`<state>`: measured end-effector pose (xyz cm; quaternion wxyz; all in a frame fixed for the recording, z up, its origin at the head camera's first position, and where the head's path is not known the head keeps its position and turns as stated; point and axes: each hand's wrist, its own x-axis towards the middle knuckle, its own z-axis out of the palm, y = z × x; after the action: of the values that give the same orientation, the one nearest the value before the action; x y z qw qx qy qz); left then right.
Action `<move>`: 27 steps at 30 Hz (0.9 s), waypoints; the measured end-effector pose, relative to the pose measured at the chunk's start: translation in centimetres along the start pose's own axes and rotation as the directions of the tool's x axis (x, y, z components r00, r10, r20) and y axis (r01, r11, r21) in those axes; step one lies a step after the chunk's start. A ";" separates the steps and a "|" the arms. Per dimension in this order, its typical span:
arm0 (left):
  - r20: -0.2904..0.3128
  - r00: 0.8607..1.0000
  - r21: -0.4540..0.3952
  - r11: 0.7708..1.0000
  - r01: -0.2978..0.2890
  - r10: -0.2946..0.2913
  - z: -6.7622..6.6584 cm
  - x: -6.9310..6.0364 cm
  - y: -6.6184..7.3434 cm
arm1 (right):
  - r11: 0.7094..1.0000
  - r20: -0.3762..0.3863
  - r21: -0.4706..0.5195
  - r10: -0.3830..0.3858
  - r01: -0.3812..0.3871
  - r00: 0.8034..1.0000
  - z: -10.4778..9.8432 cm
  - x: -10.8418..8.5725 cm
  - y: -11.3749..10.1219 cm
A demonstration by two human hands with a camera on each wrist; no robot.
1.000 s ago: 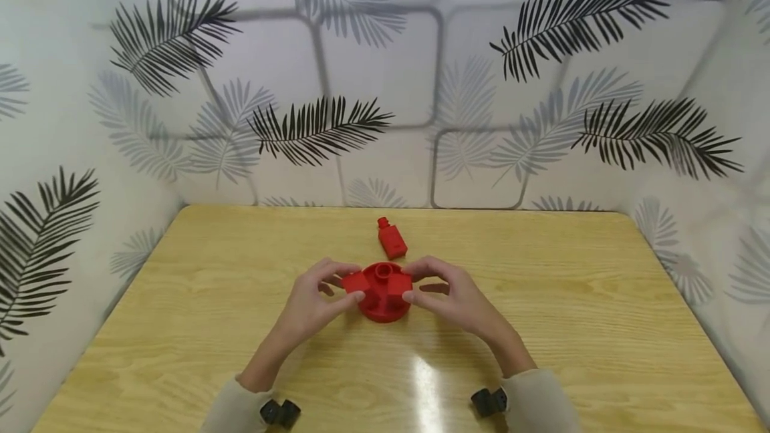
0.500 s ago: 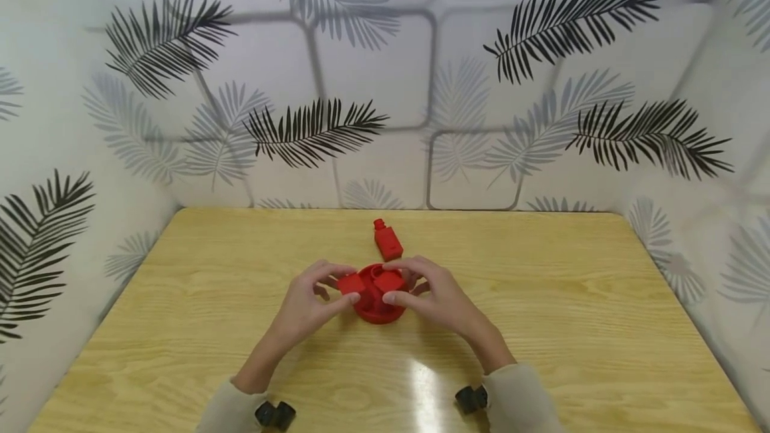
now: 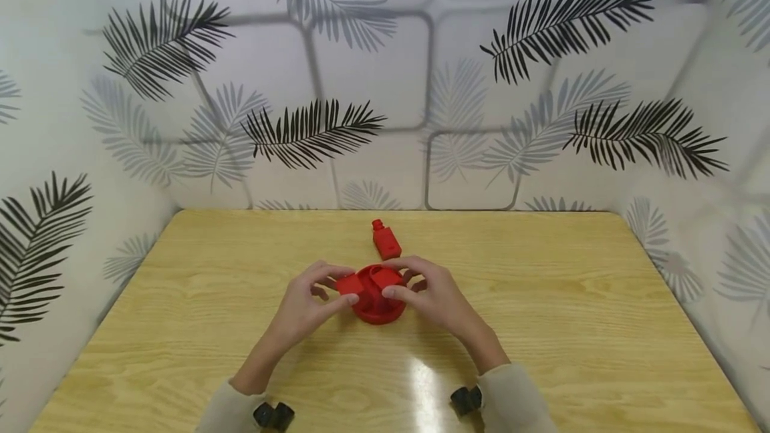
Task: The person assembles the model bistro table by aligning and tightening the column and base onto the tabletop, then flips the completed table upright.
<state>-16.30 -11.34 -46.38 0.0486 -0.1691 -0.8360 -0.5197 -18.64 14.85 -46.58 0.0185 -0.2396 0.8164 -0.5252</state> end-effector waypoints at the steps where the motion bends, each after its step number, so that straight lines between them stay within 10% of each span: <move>1: 0.001 1.000 -0.002 1.000 0.001 -0.001 0.0 0.0 0.0 | 1.000 -0.003 0.002 0.005 -0.005 1.000 0.0 0.0 0.0; 27: 0.077 0.997 -0.035 0.999 -0.014 0.017 -0.7 0.1 0.0 | 0.998 -0.015 -0.066 -0.007 0.006 1.000 0.5 0.6 -0.4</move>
<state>-16.44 -11.94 -46.08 0.0174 -0.1961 -0.8268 -0.5269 -18.90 14.06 -46.29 0.0026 -0.2389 0.8326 -0.4997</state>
